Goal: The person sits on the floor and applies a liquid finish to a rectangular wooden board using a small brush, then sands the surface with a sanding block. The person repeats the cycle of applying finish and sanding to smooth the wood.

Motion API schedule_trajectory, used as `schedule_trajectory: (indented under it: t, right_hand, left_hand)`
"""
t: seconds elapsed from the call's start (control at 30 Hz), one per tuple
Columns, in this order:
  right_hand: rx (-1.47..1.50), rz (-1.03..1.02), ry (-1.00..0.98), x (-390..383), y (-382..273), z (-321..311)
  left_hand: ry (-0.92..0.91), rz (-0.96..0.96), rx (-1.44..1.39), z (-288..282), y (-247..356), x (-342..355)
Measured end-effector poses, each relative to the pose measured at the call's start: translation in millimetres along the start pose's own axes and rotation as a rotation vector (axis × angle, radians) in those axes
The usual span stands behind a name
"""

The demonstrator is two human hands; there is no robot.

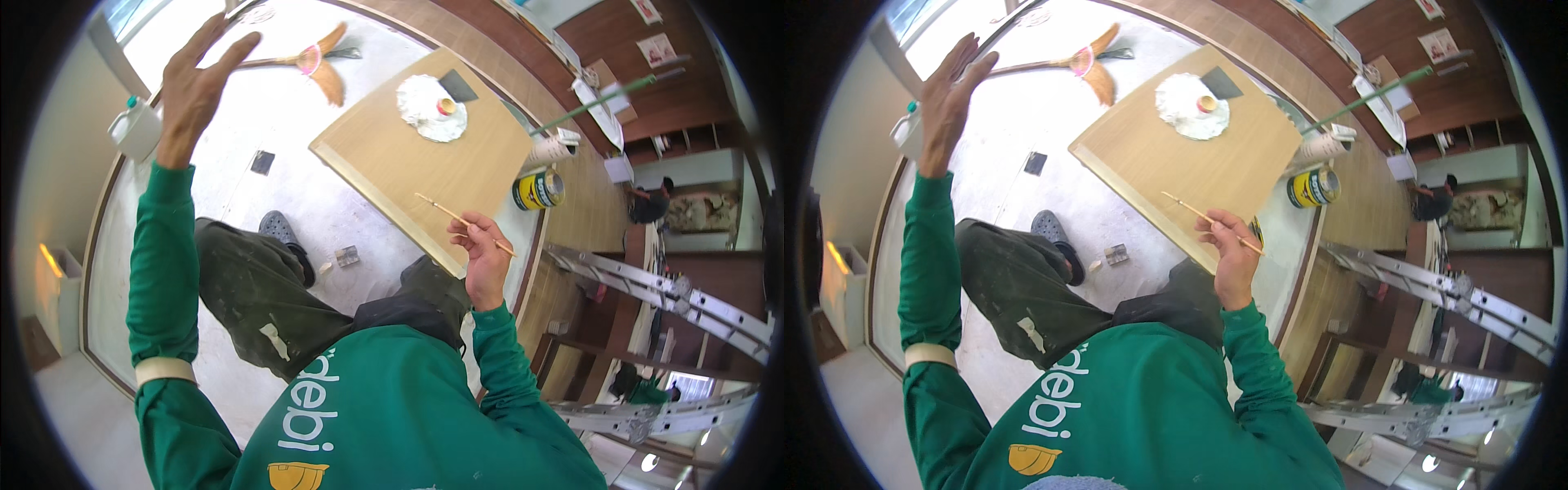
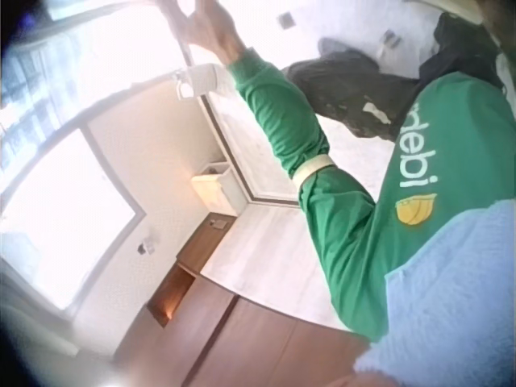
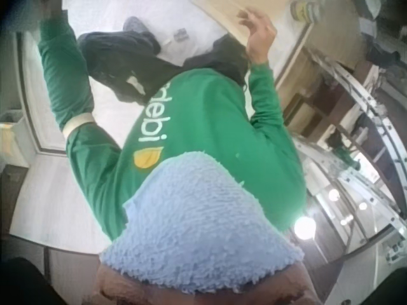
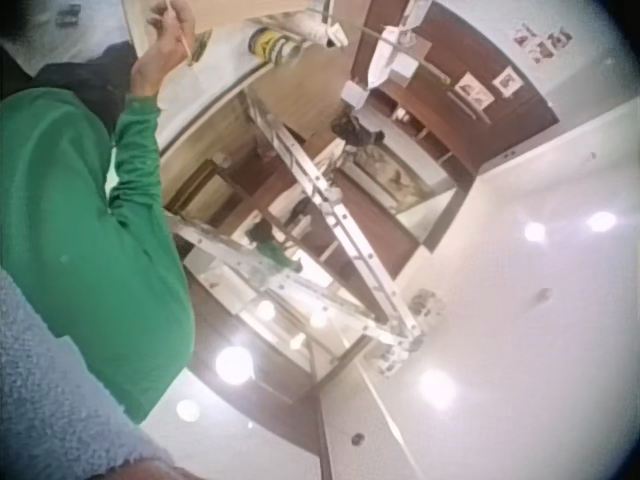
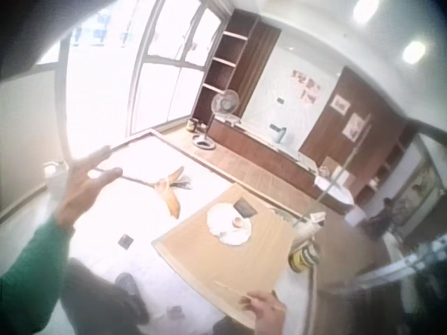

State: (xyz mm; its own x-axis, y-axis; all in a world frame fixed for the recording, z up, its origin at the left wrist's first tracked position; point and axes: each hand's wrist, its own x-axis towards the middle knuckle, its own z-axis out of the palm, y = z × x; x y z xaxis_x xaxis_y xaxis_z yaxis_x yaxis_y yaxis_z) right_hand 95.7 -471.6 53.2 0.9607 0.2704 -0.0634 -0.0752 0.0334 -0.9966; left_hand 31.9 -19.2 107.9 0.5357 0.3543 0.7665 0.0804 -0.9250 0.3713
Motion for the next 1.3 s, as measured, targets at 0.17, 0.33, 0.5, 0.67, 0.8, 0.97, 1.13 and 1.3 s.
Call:
schedule_trajectory:
  t: [0.17,0.33,0.5,0.67,0.8,0.97,1.13,1.3]
  right_hand:
    - [0.061,-0.031,0.188,16.4,6.4,-65.8]
    - [0.172,-0.090,0.410,12.9,-7.8,-119.6]
    - [0.140,-0.181,0.449,21.1,2.0,-123.3]
    - [-0.089,-0.235,0.341,52.6,11.0,-64.7]
    - [-0.302,-0.434,0.101,86.9,22.8,-41.6]
    - [-0.353,-0.359,-0.072,117.8,31.0,-8.7]
    - [-0.620,-0.433,-0.056,163.7,70.4,15.8]
    - [-0.969,-0.486,-0.026,180.6,102.3,37.1]
  left_hand:
    - [-0.250,-0.459,-0.372,29.2,22.6,-30.6]
    - [-0.571,-0.376,-0.118,58.0,17.3,-79.2]
    - [-0.546,-0.413,-0.130,59.5,34.5,-64.4]
    - [-0.473,-0.429,-0.214,83.2,37.6,-56.2]
    - [-0.440,-0.374,-0.169,101.1,57.2,-53.6]
    - [-0.437,-0.225,-0.323,110.7,73.2,-52.1]
    - [-0.321,-0.262,-0.536,106.3,78.6,-45.1]
    - [-0.130,-0.457,-1.108,82.1,67.0,-42.3]
